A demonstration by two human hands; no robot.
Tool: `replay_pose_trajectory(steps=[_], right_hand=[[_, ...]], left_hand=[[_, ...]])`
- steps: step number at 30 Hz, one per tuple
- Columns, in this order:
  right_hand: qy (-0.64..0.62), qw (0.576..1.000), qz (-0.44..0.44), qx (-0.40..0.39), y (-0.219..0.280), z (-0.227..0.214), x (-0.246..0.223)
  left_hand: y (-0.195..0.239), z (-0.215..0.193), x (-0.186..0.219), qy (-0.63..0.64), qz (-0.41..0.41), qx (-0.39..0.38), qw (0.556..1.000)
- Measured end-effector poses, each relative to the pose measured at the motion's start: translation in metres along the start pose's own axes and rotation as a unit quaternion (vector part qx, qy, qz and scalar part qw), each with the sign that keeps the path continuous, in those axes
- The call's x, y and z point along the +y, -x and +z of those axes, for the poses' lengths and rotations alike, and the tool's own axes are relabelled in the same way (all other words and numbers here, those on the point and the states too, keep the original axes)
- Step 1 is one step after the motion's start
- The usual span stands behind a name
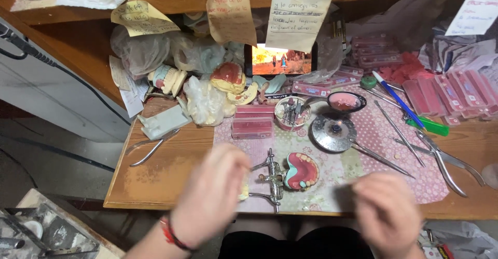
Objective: The person works at a cluttered workbench assembling a dental prosthesis. They retrieve a small metal component from a drawer, manipulate it with pliers, and then use a fine tool to adjust and fit parts onto a pink denture base mounted in an articulator. The person repeatedly picks up and places the denture halves while making small adjustments.
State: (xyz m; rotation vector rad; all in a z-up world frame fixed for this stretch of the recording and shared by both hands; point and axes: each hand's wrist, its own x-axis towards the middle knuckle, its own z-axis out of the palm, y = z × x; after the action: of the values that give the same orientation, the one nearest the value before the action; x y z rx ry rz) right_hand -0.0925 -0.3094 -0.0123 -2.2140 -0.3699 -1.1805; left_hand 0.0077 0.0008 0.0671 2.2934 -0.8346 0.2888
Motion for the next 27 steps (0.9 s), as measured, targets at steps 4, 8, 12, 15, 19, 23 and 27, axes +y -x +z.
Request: replay_pose_trajectory(steps=[4, 8, 12, 15, 19, 23, 27], right_hand=[[-0.207, 0.972, -0.061, -0.091, -0.012, 0.018, -0.035], [-0.287, 0.955, 0.015, -0.071, -0.022, 0.025, -0.052], [-0.326, 0.937, 0.115, -0.047, -0.012, 0.026, -0.049], [-0.338, 0.926, 0.162, -0.056, -0.013, 0.025, -0.046], [-0.301, 0.941, 0.149, -0.036, -0.023, 0.024, -0.052], [-0.233, 0.959, 0.160, -0.023, -0.025, 0.023, -0.052], [-0.338, 0.910, 0.234, 0.060, -0.021, 0.030, -0.042]], left_hand=[[0.003, 0.023, 0.049, 0.139, 0.064, -0.101, 0.983], [0.000, 0.043, 0.058, 0.146, 0.082, -0.119, 0.979], [-0.006, 0.050, 0.062, 0.124, 0.091, -0.119, 0.981], [-0.009, 0.053, 0.065, 0.098, 0.092, -0.117, 0.984], [-0.016, 0.056, 0.069, 0.109, 0.089, -0.111, 0.984], [-0.017, 0.061, 0.070, 0.099, 0.086, -0.092, 0.987], [-0.018, 0.053, 0.073, 0.087, 0.094, -0.055, 0.990]])
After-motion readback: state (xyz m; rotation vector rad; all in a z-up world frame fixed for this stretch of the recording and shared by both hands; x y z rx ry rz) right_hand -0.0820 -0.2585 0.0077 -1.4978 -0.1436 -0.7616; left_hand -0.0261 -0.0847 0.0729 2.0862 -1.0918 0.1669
